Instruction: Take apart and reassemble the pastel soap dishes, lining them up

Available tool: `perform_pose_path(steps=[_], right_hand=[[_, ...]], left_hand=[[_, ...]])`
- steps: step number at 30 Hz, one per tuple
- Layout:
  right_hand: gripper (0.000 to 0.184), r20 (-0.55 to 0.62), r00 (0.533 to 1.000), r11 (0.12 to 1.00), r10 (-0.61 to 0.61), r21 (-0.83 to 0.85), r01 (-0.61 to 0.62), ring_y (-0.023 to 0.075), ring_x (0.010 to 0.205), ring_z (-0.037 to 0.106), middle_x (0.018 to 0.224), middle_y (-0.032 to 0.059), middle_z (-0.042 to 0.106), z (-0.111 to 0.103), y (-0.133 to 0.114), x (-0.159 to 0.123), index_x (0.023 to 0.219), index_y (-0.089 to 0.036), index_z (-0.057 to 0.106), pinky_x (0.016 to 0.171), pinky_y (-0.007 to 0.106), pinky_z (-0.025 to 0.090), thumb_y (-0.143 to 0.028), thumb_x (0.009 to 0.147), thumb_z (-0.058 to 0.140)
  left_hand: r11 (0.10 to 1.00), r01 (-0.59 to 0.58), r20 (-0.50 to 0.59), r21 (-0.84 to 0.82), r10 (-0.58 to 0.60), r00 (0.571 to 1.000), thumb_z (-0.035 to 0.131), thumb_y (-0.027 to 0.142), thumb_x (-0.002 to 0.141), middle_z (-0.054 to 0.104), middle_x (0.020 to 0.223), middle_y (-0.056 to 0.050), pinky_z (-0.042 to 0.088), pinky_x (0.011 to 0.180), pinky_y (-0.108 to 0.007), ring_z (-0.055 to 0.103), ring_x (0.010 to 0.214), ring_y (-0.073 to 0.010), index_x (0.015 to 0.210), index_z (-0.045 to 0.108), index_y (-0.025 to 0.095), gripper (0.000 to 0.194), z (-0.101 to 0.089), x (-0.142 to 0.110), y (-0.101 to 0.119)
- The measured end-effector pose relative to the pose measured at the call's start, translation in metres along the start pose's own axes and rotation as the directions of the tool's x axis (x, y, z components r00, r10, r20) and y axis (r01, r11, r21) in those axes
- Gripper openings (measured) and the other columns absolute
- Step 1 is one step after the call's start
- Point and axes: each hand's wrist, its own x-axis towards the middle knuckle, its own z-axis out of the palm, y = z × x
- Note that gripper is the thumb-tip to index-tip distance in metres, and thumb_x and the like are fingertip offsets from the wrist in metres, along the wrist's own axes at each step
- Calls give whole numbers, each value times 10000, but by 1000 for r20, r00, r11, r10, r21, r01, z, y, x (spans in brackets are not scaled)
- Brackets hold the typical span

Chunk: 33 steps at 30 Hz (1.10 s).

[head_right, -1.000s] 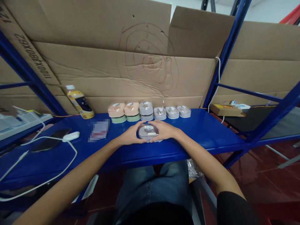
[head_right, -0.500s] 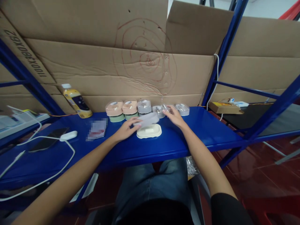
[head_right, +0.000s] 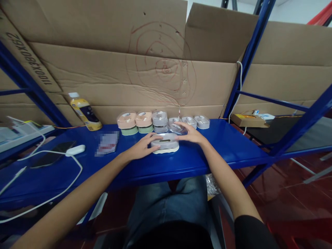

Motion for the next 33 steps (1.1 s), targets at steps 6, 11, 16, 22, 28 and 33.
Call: perform_pose_path(steps=[6, 11, 16, 22, 28, 33], right_hand=[[865, 211, 964, 979, -159, -88, 181, 319, 1376, 573, 1478, 84, 620, 23, -16, 7, 1482, -317, 590, 1203, 558, 405, -543, 709, 905], [888, 283, 943, 965, -176, -137, 221, 313, 1314, 608, 1432, 90, 638, 35, -17, 22, 1492, -316, 588, 1154, 537, 458, -567, 701, 905], [914, 304, 936, 956, -179, -172, 238, 326, 1302, 607, 1413, 99, 629, 38, -13, 15, 1531, -321, 544, 1132, 543, 474, -600, 729, 883], [967, 270, 953, 958, -139, -207, 198, 348, 1330, 596, 1453, 113, 583, 37, -9, -2, 1591, -337, 457, 1144, 578, 468, -623, 760, 861], [928, 182, 979, 966, -90, -224, 130, 377, 1335, 603, 1467, 121, 625, 21, -6, -16, 1510, -276, 553, 1152, 593, 458, -577, 703, 899], [818, -333, 943, 954, 21, -277, -119, 376, 1285, 618, 1419, 141, 648, -33, 15, -12, 1435, -242, 592, 1126, 555, 468, -595, 739, 836]], left_hand=[[986, 103, -42, -129, -109, 993, 850, 522, 756, 574, 1489, -197, 469, 1154, -553, 584, 1364, -386, 1582, 331, 194, 1029, 11, 2, -8], [960, 126, -48, -250, -142, 989, 916, 503, 670, 585, 1491, -217, 475, 1135, -568, 600, 1359, -394, 1601, 296, 204, 1158, 19, 2, -16], [954, 157, -17, -256, -167, 986, 939, 489, 643, 617, 1456, -209, 473, 1134, -566, 599, 1358, -396, 1578, 328, 188, 1156, 20, 3, -15], [957, 181, 21, -228, -181, 983, 927, 515, 654, 595, 1483, -206, 466, 1152, -540, 571, 1393, -391, 1566, 349, 185, 1129, 15, 3, -11], [957, 188, 30, -220, -185, 982, 909, 544, 669, 604, 1466, -205, 433, 1184, -562, 566, 1396, -383, 1584, 311, 186, 1150, 12, 2, -14], [944, 267, -4, -191, -273, 962, 784, 608, 791, 626, 1417, -174, 465, 1150, -574, 592, 1358, -375, 1567, 347, 200, 980, 10, 2, -11]])
